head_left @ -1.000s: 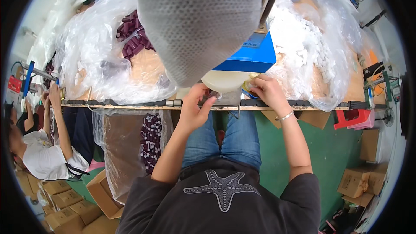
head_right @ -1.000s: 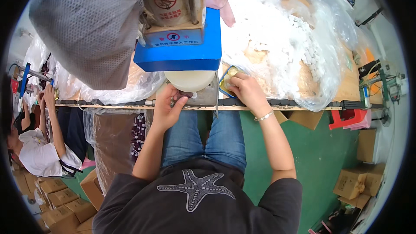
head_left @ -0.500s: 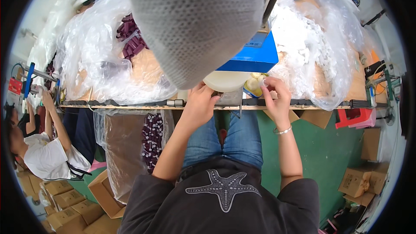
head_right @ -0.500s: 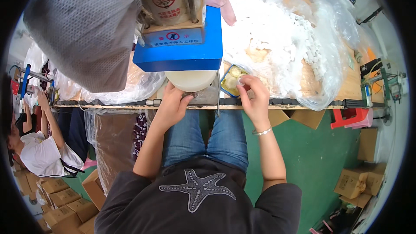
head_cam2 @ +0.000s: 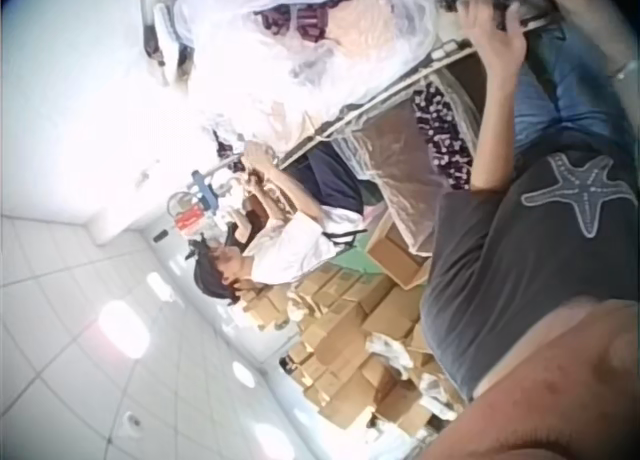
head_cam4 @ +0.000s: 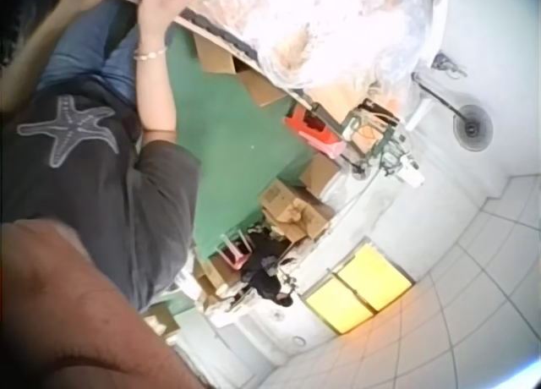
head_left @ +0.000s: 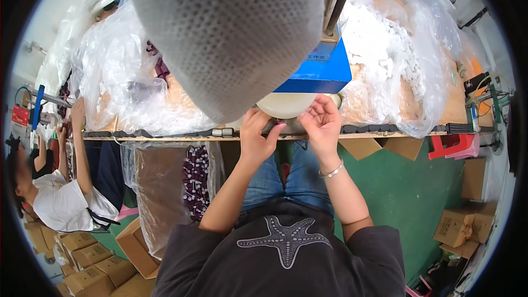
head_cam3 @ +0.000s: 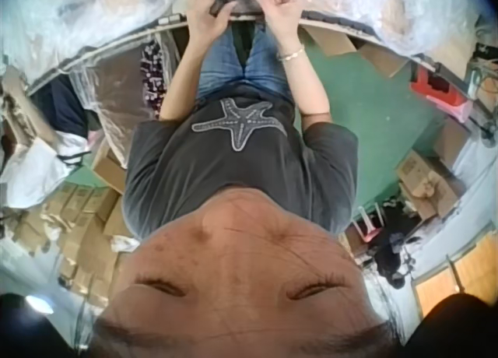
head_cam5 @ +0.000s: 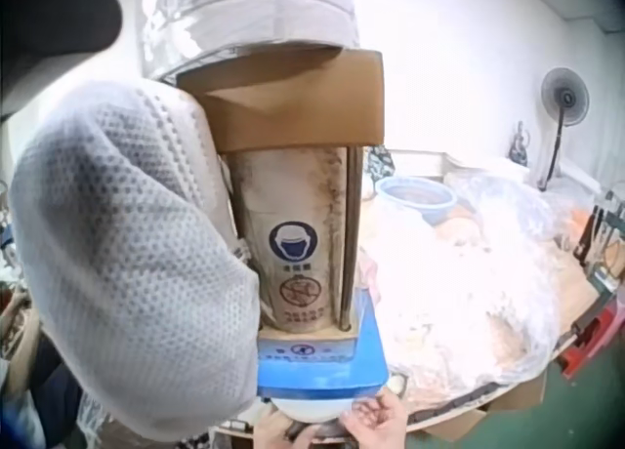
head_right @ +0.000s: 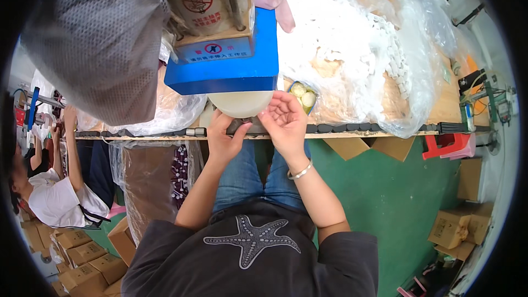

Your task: The person repeatedly assembles tube components by inserting white inner pieces into outer caps and pressing them together using a tabletop press by hand.

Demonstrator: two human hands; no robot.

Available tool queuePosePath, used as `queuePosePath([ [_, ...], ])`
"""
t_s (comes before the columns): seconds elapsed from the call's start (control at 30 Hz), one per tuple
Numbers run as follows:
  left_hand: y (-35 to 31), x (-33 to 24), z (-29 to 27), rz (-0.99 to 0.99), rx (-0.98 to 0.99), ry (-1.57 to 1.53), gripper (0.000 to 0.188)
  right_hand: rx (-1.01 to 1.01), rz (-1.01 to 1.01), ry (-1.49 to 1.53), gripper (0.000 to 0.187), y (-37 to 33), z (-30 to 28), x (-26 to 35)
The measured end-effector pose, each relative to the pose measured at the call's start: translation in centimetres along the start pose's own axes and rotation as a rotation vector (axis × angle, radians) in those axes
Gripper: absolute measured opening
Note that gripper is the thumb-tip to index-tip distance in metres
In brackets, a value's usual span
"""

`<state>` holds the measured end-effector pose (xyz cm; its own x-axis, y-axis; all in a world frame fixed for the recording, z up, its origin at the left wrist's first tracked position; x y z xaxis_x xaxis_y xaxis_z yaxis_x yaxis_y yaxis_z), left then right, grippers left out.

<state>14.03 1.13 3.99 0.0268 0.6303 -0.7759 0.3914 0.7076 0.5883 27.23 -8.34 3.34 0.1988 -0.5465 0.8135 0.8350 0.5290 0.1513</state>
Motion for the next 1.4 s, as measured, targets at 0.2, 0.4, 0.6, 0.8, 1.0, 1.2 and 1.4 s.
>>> queuePosePath([
  [0.2,0.2,0.1,-0.1,-0.041,-0.001,-0.015,0.031,0.158,0.017,-0.187,0.037,-0.2,2.4,-1.2],
  [0.4,0.2,0.4,0.0,-0.088,0.002,-0.028,0.029,0.167,-0.115,-0.531,0.032,-0.7,3.2,-0.1],
  [0.6,-0.4,1.3,0.0,-0.041,0.012,0.034,0.029,0.187,-0.009,-0.490,0.042,-0.8,2.2,-1.5],
  [0.8,-0.7,-0.4,-1.7,0.061,-0.060,0.105,0.042,-0.007,-0.021,-0.414,0.079,-3.8,-4.1,0.1],
  [1.0,-1.7,-0.3,-2.5,0.081,-0.082,0.150,0.045,-0.142,-0.119,-0.541,0.046,-1.4,-8.3,3.9],
  [1.2,0.0,-0.3,0.0,0.056,0.087,0.198,0.032,-0.004,-0.652,-1.332,0.024,11.4,-7.6,8.5],
  [1.4,0.4,0.2,-1.4,-0.099,-0.156,-0.175,0.024,0.131,-0.842,-1.881,0.019,16.8,-8.1,3.1],
])
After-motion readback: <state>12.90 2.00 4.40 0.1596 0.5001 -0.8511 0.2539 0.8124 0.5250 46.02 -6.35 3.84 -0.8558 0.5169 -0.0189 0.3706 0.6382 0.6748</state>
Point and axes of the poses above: each hand's wrist, its own y-axis towards the middle knuckle, its own z-axis out of the palm, x = y × z, the point moved 9 cm from there along y, towards the middle knuckle, and after that the axes turned 12 degrees about -x, right-handed, at the moved point
